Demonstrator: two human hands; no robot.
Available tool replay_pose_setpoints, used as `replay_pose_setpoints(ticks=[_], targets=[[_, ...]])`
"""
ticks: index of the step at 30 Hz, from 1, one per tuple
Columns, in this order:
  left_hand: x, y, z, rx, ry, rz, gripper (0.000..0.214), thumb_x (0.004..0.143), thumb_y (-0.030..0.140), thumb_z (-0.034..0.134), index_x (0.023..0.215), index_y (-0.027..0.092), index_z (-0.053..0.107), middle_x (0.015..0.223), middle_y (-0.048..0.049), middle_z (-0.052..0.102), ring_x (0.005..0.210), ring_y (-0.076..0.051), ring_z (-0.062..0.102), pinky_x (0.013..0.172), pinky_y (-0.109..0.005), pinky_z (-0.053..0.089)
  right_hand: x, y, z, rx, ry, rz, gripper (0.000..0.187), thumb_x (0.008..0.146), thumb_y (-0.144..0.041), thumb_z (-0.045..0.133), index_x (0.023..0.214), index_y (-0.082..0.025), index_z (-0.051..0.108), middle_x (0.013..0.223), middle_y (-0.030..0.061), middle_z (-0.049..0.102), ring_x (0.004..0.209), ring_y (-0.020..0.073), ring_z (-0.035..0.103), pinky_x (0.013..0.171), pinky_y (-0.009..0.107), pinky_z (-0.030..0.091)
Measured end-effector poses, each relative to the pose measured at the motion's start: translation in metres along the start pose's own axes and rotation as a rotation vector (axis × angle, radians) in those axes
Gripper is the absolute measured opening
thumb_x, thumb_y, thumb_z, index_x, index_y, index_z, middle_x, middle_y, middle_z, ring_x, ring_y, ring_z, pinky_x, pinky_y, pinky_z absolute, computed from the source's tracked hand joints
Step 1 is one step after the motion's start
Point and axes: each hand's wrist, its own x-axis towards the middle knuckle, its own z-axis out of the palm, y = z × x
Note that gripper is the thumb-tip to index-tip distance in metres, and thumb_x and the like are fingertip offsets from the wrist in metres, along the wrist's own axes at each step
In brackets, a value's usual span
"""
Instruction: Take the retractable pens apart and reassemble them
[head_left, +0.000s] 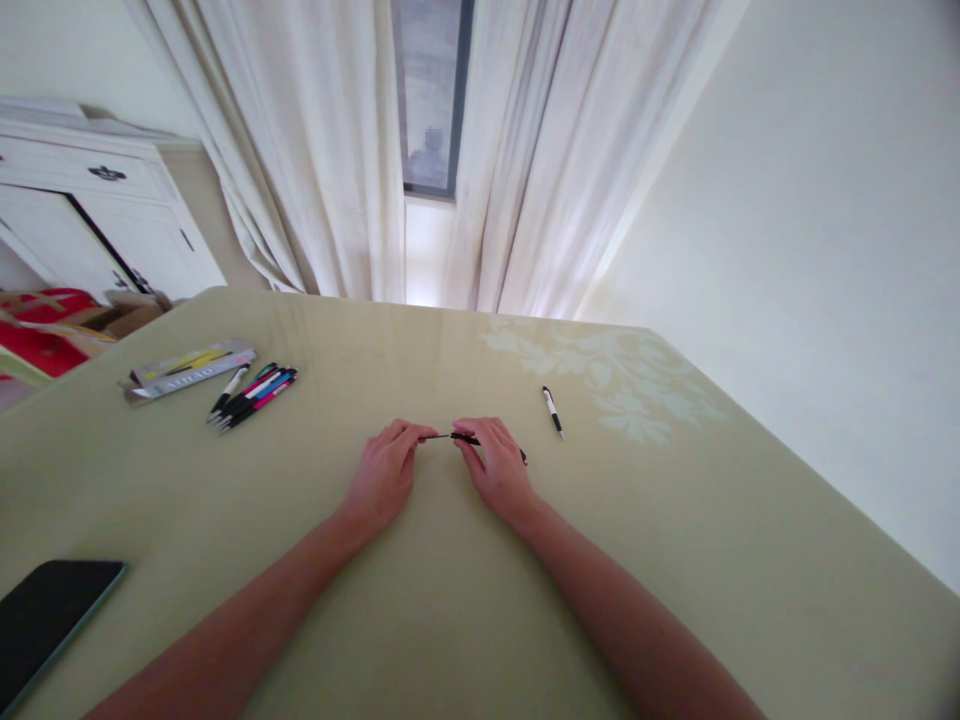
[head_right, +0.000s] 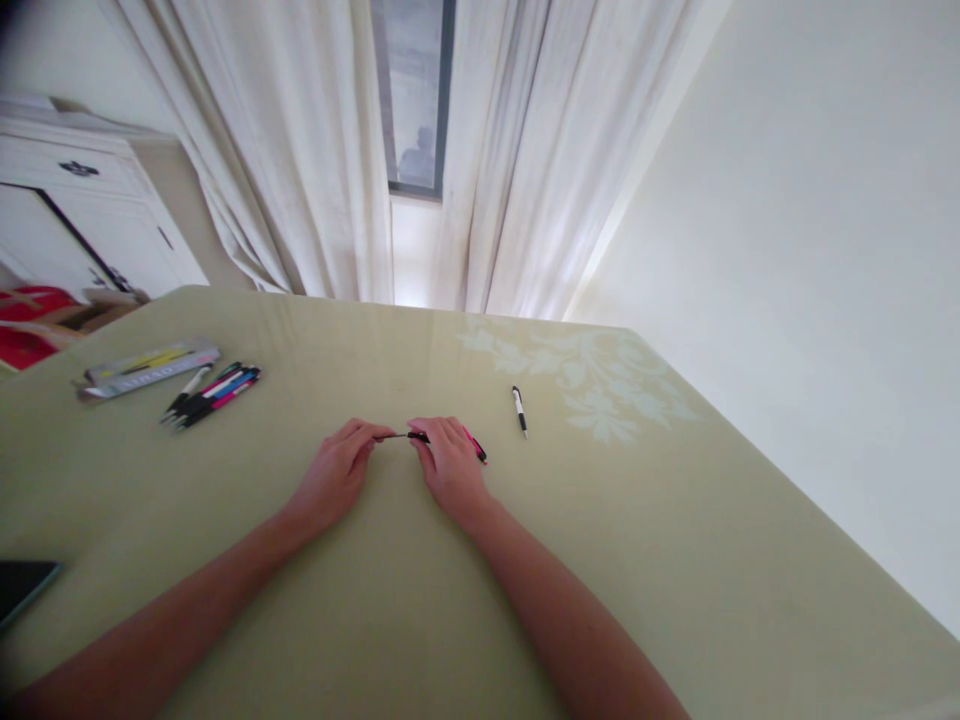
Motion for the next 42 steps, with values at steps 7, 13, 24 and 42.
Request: replay_pose_setpoints(ticks=[7,13,24,42], targets=[[0.0,0.006,-0.005,-0.119,-0.009,0.058,0.033,0.099,0.018,0.043,0.112,0.025,0.072,0.101,-0.0061,0.065,0.097,-0.02,0.063,0.089,-0.034,0.053,-0.001,0.0,0.001,0.03,-0.084,-0.02,0.021,0.1,-0.03,0.059,0.12,-0.027,0.065,0.111,0.0051,0.072,0.108,0.0215,0.063,0.097,0.036,0.049],[0.003,-0.002,-0.006,-0.511,-0.004,-0.099,0.022,0.089,0.037,0.07,0.103,0.02,0.073,0.099,-0.0055,0.077,0.091,-0.021,0.071,0.089,-0.037,0.057,-0.004,-0.001,-0.001,0.091,-0.061,-0.038,0.025,0.1,-0.038,0.059,0.122,-0.027,0.065,0.111,0.0073,0.069,0.106,0.0205,0.065,0.094,0.034,0.053],[0.003,0.007,0.001,-0.924,0.0,-0.346,0.039,0.073,0.045,0.085,0.098,0.016,0.078,0.094,-0.0091,0.08,0.091,-0.023,0.075,0.089,-0.037,0.059,0.003,-0.009,0.001,0.197,0.198,-0.185,0.019,0.096,-0.034,0.065,0.112,-0.023,0.065,0.099,0.006,0.068,0.087,0.0163,0.068,0.081,0.031,0.057],[0.004,0.005,0.001,-0.894,0.167,-0.301,0.045,0.076,0.034,0.083,0.116,0.019,0.067,0.072,0.0032,0.067,0.07,-0.012,0.066,0.069,-0.023,0.055,0.017,0.006,-0.015,0.197,-0.176,0.328,0.007,0.094,-0.026,0.062,0.094,-0.019,0.061,0.088,0.0027,0.07,0.079,0.014,0.065,0.073,0.026,0.049]])
